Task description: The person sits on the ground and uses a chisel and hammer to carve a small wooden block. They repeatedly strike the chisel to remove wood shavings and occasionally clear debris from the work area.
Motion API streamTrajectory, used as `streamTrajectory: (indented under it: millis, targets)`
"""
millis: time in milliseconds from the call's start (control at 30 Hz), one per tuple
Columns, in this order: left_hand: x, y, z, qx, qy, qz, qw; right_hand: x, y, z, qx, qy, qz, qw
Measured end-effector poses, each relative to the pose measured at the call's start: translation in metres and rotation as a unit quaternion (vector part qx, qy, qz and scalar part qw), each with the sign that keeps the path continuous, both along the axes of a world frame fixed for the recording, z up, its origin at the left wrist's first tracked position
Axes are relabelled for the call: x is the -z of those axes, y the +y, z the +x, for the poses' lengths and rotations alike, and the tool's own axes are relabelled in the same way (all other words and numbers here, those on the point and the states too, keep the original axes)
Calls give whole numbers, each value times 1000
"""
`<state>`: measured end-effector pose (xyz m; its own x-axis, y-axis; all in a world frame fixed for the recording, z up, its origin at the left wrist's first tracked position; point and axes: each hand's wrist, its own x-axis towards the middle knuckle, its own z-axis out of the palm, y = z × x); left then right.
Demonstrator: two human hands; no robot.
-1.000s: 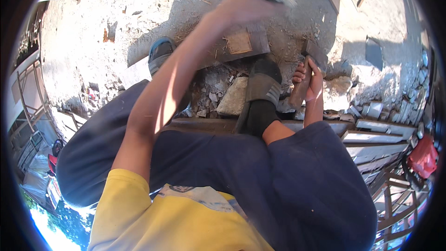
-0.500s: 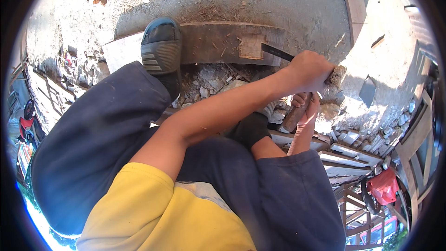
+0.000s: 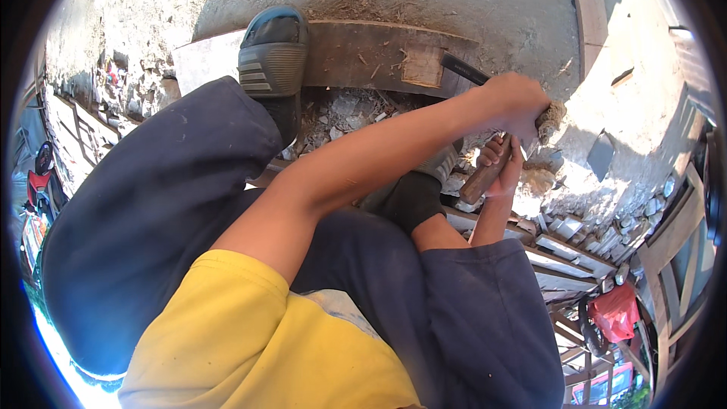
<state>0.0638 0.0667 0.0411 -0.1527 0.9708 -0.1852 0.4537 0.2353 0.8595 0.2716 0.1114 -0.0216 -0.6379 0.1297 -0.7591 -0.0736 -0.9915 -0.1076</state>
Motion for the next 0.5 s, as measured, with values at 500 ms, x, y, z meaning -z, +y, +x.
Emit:
streamTrajectory:
  millis: [500]
  targets:
    - [19, 8, 7, -21, 0, -18, 1000, -68, 14, 18, -33, -226, 254, 940]
